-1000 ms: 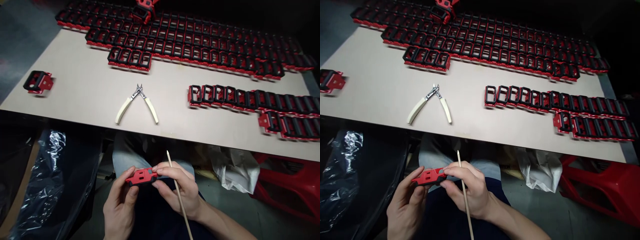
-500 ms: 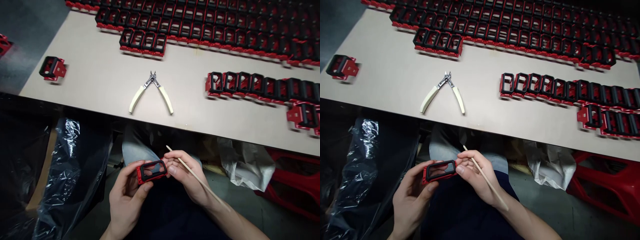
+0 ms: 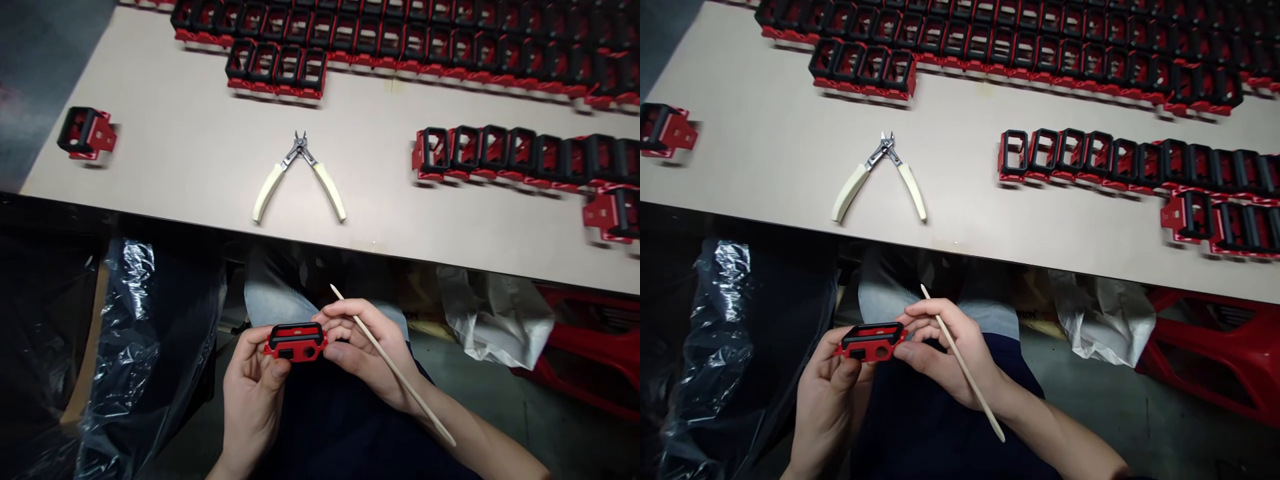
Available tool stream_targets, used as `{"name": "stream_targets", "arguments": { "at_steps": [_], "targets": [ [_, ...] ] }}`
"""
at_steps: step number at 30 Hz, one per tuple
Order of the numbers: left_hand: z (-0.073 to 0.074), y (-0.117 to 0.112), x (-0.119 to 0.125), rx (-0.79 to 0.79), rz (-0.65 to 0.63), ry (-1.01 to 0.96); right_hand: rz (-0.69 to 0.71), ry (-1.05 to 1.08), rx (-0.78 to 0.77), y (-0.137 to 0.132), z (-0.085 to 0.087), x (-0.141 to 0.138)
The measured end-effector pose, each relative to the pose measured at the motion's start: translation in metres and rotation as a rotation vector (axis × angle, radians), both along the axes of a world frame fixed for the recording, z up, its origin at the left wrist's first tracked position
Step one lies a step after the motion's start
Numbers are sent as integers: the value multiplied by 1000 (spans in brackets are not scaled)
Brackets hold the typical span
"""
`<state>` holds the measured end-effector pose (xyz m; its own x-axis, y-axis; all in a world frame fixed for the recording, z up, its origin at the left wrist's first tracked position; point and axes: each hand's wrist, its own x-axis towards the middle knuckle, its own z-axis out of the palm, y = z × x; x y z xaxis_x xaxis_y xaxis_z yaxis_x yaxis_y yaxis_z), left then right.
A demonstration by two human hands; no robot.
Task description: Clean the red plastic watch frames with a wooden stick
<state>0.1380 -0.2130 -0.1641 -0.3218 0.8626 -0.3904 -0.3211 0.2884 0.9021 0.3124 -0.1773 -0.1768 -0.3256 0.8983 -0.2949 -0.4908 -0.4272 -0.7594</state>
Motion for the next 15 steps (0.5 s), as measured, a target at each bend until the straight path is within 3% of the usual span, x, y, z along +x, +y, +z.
{"name": "stream_targets", "arguments": {
  "at_steps": [4, 8, 11, 15],
  "targets": [
    [-2, -2, -3, -20, 7, 17, -9, -19, -21, 1, 1, -3],
    [3, -4, 3, -69, 34, 19, -22, -101, 77, 0, 2, -1],
    [11, -4, 12, -134, 99, -3, -50, -246, 262, 0, 5, 2],
    [20, -4, 17, -150, 85, 16, -95, -353, 575, 2, 9, 6]
  ]
}}
